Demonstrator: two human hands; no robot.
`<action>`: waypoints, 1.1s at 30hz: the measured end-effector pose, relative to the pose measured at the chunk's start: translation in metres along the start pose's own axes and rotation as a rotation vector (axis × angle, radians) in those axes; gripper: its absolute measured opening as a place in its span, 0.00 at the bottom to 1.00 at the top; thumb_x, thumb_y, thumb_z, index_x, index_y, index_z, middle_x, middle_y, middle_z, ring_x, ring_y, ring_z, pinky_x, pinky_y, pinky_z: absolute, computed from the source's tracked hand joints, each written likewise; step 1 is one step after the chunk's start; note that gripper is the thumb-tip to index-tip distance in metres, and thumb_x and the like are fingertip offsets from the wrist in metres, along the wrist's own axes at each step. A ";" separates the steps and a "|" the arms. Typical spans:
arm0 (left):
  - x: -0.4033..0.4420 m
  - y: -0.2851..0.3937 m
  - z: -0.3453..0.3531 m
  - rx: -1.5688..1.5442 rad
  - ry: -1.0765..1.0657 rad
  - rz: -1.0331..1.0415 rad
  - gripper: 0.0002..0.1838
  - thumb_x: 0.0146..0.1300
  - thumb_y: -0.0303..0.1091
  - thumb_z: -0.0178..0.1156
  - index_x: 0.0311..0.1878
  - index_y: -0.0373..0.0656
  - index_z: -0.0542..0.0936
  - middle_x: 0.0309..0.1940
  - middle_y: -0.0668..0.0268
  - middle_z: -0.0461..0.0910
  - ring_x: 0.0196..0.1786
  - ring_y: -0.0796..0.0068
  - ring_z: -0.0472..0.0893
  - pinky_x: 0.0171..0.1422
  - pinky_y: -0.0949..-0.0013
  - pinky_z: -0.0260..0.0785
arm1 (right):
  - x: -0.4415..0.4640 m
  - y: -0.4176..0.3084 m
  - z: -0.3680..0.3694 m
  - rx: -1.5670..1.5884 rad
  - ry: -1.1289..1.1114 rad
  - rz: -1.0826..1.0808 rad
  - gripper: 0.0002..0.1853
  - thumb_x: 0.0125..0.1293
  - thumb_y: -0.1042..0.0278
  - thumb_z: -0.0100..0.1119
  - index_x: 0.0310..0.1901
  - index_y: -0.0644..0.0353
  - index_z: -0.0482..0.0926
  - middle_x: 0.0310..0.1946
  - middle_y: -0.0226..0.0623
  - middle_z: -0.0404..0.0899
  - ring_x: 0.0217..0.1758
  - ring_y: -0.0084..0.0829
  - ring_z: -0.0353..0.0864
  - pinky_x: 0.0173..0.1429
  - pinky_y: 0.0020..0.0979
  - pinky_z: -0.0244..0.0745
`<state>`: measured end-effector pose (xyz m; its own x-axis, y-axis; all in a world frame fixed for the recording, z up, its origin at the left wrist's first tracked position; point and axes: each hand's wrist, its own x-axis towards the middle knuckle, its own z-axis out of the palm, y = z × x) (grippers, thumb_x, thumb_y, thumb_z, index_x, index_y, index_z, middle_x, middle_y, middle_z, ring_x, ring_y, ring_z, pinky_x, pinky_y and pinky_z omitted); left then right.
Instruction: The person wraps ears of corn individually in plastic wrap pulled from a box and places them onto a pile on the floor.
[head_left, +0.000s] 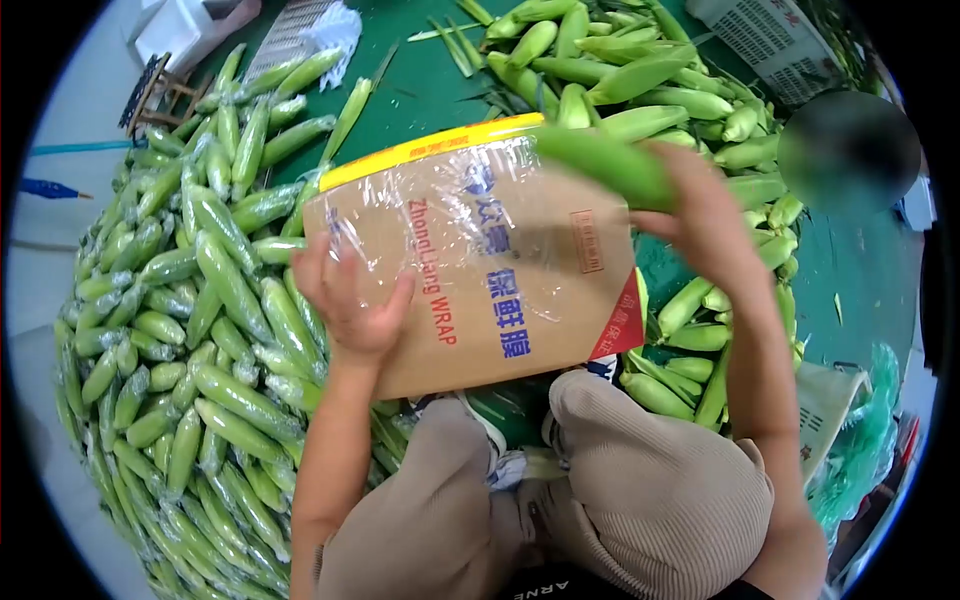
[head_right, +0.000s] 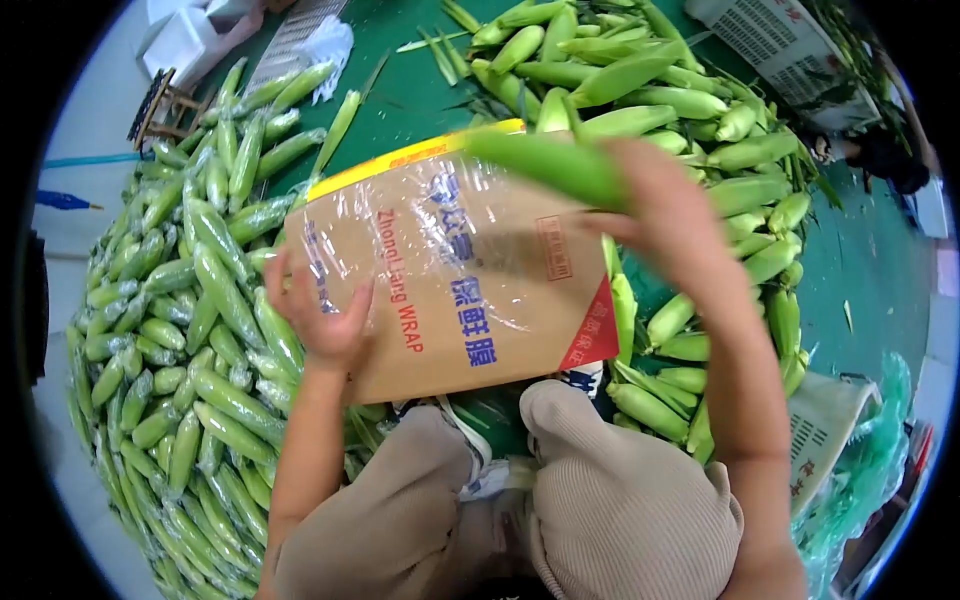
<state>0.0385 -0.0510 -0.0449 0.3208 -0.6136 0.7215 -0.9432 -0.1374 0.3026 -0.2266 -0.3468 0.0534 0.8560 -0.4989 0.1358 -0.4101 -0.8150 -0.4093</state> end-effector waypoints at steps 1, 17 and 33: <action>0.021 0.005 0.005 -0.041 0.205 0.063 0.44 0.57 0.55 0.79 0.77 0.64 0.74 0.74 0.68 0.75 0.78 0.56 0.71 0.87 0.36 0.47 | 0.028 -0.022 0.029 0.069 -0.011 -0.233 0.35 0.57 0.62 0.81 0.65 0.61 0.77 0.59 0.49 0.81 0.64 0.52 0.80 0.67 0.48 0.76; 0.052 -0.018 -0.010 -0.118 -0.807 -0.365 0.41 0.49 0.40 0.83 0.70 0.56 0.81 0.45 0.57 0.78 0.52 0.51 0.81 0.59 0.55 0.75 | 0.000 -0.011 0.099 0.080 -0.368 -0.559 0.22 0.61 0.67 0.70 0.58 0.43 0.86 0.37 0.29 0.81 0.48 0.39 0.82 0.57 0.42 0.74; -0.022 -0.012 -0.038 -0.085 -0.353 -0.508 0.44 0.46 0.53 0.84 0.65 0.44 0.78 0.49 0.61 0.80 0.53 0.55 0.81 0.66 0.59 0.72 | 0.038 -0.085 0.140 0.026 -0.021 -0.357 0.34 0.55 0.50 0.80 0.61 0.54 0.78 0.48 0.39 0.79 0.55 0.43 0.80 0.59 0.41 0.71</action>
<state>0.0459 -0.0064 -0.0413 0.6657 -0.7099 0.2299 -0.6658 -0.4261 0.6125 -0.1151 -0.2556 -0.0328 0.9502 -0.1779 0.2559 -0.0765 -0.9291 -0.3618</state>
